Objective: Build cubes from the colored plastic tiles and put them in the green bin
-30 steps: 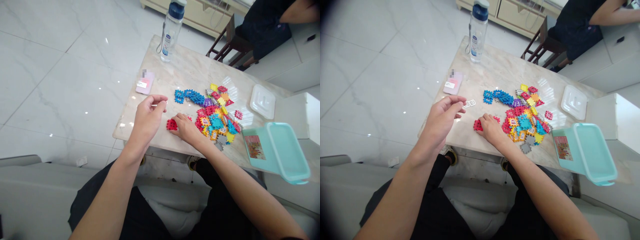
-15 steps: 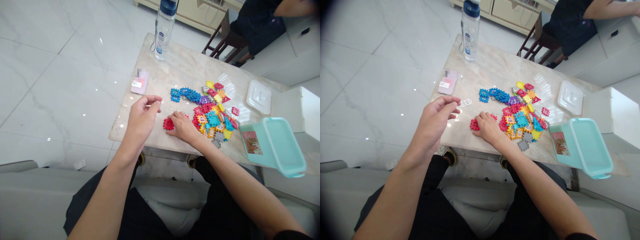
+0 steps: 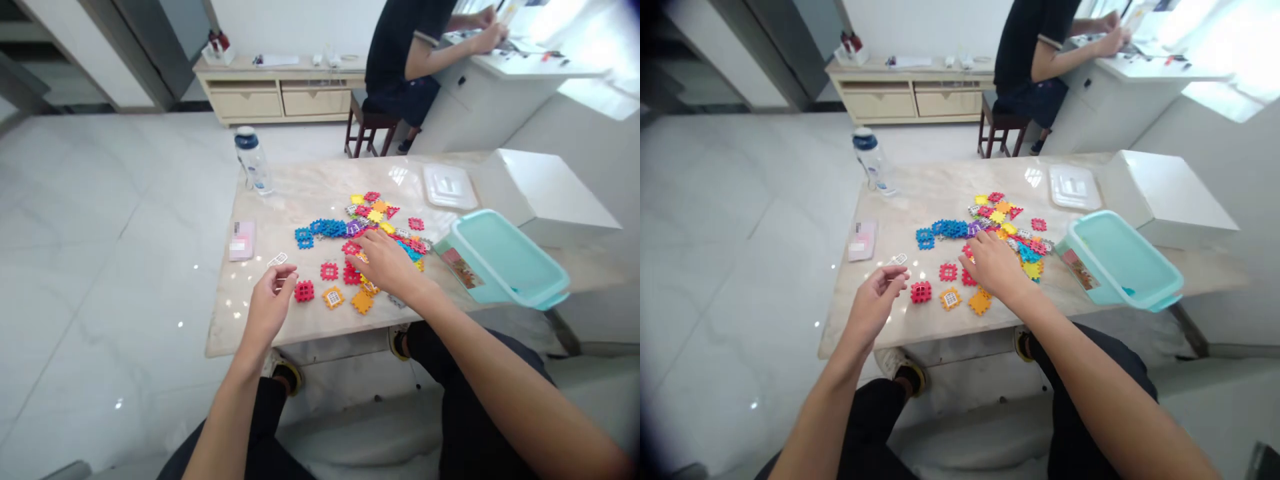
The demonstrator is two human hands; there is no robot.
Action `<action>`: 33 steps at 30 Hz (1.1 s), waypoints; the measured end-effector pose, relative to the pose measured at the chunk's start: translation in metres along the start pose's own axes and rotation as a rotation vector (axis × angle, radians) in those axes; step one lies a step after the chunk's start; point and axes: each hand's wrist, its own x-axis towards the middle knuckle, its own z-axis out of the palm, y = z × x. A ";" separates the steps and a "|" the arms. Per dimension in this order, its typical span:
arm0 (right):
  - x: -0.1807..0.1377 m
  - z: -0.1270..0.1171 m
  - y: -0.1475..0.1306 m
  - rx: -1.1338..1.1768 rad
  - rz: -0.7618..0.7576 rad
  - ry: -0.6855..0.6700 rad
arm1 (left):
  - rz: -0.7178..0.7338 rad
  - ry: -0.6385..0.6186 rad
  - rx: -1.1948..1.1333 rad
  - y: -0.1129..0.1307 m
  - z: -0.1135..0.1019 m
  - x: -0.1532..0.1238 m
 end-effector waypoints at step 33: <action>-0.040 -0.002 -0.024 0.159 -0.022 -0.014 | -0.146 -0.112 -0.197 0.022 0.075 0.018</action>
